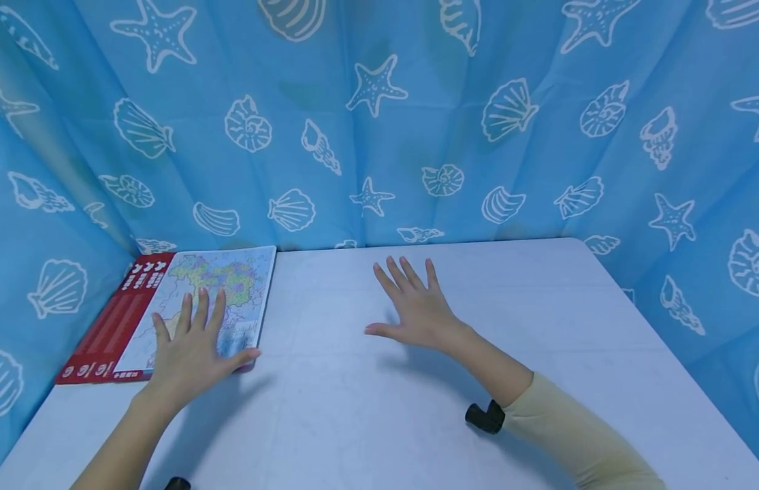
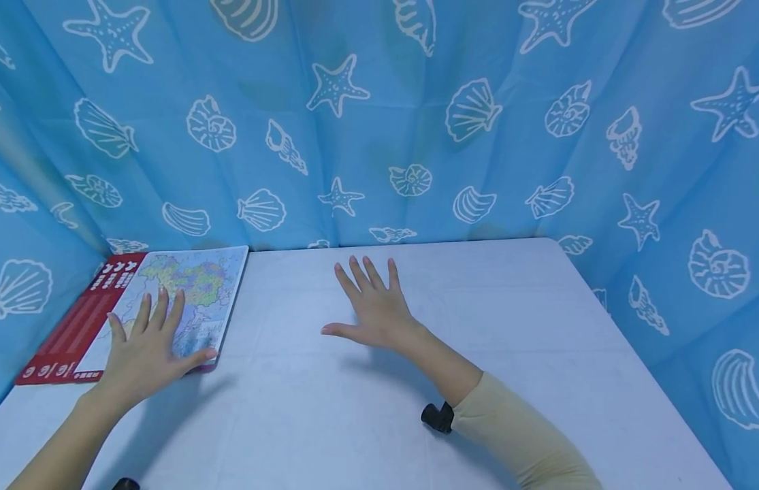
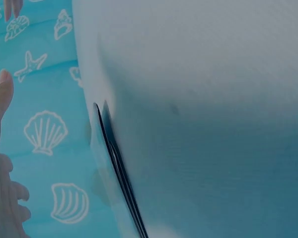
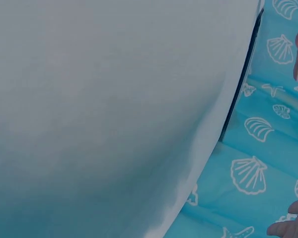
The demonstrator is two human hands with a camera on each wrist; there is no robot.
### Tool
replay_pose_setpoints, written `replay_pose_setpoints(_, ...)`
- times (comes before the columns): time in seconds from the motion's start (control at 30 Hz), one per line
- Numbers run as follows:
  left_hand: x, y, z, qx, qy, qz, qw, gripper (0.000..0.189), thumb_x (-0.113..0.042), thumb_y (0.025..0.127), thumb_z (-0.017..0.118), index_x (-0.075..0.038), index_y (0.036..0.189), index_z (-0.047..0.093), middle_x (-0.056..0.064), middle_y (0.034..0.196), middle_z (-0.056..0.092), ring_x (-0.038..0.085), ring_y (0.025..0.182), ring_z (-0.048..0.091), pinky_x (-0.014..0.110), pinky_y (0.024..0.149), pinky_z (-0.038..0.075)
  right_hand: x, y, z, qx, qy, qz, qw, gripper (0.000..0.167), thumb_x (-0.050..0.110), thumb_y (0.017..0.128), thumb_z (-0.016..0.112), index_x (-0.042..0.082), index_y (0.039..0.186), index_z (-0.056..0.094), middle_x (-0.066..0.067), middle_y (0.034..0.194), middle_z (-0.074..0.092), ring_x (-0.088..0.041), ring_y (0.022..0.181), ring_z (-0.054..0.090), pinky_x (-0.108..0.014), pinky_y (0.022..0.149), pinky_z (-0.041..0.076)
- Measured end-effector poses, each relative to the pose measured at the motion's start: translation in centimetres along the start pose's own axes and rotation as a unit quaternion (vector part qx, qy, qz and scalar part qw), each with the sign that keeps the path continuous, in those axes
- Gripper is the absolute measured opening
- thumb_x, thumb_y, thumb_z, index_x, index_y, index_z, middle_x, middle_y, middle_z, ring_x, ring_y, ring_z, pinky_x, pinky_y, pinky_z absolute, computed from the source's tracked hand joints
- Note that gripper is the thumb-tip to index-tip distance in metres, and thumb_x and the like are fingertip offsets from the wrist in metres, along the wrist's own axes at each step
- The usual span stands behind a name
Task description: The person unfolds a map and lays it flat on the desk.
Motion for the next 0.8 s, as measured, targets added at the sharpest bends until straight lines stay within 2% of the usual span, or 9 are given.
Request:
replay_pose_setpoints(0.2, 0.8, -0.1, 0.2, 0.003, -0.01, -0.005, 0.9999, 0.111, -0.071, 0.075, 0.056, -0.005, 0.152, 0.008, 0.031, 0.153, 0.009, 0.049, 0.14, -0.001, 0.073, 0.099, -0.015, 0.9, 0.6, 0.1, 0.006, -0.001, 0.007, 1.0, 0.099, 0.076, 0.082, 0.042, 0.017, 0.153, 0.008, -0.009, 0.159, 0.007, -0.029, 0.146, 0.003, -0.063, 0.111, -0.008)
replay_pose_setpoints(0.43, 2.0, -0.4, 0.3, 0.008, -0.007, -0.016, 0.9998, 0.113, -0.07, 0.075, 0.057, -0.004, 0.151, 0.006, 0.032, 0.152, 0.008, 0.053, 0.138, 0.002, 0.073, 0.097, -0.017, 2.4, 1.5, 0.0, 0.022, 0.012, -0.003, 0.9997, 0.1, 0.077, 0.081, 0.041, 0.019, 0.153, 0.003, -0.008, 0.159, 0.002, -0.028, 0.146, -0.002, -0.061, 0.109, -0.014)
replay_pose_setpoints(0.7, 3.3, -0.9, 0.0, 0.011, -0.003, -0.024, 0.9996, 0.113, -0.07, 0.076, 0.056, -0.004, 0.151, 0.002, 0.034, 0.15, 0.007, 0.053, 0.138, -0.002, 0.071, 0.098, -0.021, 4.0, 2.5, 0.0, 0.028, 0.014, -0.009, 0.9995, 0.099, 0.077, 0.082, 0.041, 0.021, 0.153, 0.002, -0.007, 0.159, 0.0, -0.027, 0.146, -0.002, -0.061, 0.11, -0.014)
replay_pose_setpoints(0.8, 4.0, -1.1, 0.2, 0.02, 0.006, -0.03, 0.9993, 0.113, -0.071, 0.077, 0.055, -0.003, 0.151, 0.002, 0.035, 0.15, 0.008, 0.054, 0.137, 0.001, 0.072, 0.097, -0.019, 4.6, 2.9, 0.4, 0.034, 0.014, -0.01, 0.9993, 0.099, 0.077, 0.082, 0.04, 0.021, 0.153, 0.001, -0.007, 0.159, 0.0, -0.027, 0.146, -0.001, -0.062, 0.11, -0.011)
Point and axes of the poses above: each hand's wrist, its own y-axis towards the middle knuckle, its own z-axis out of the palm, x = y × z, the point moved 1 cm from there along y, towards the middle knuckle
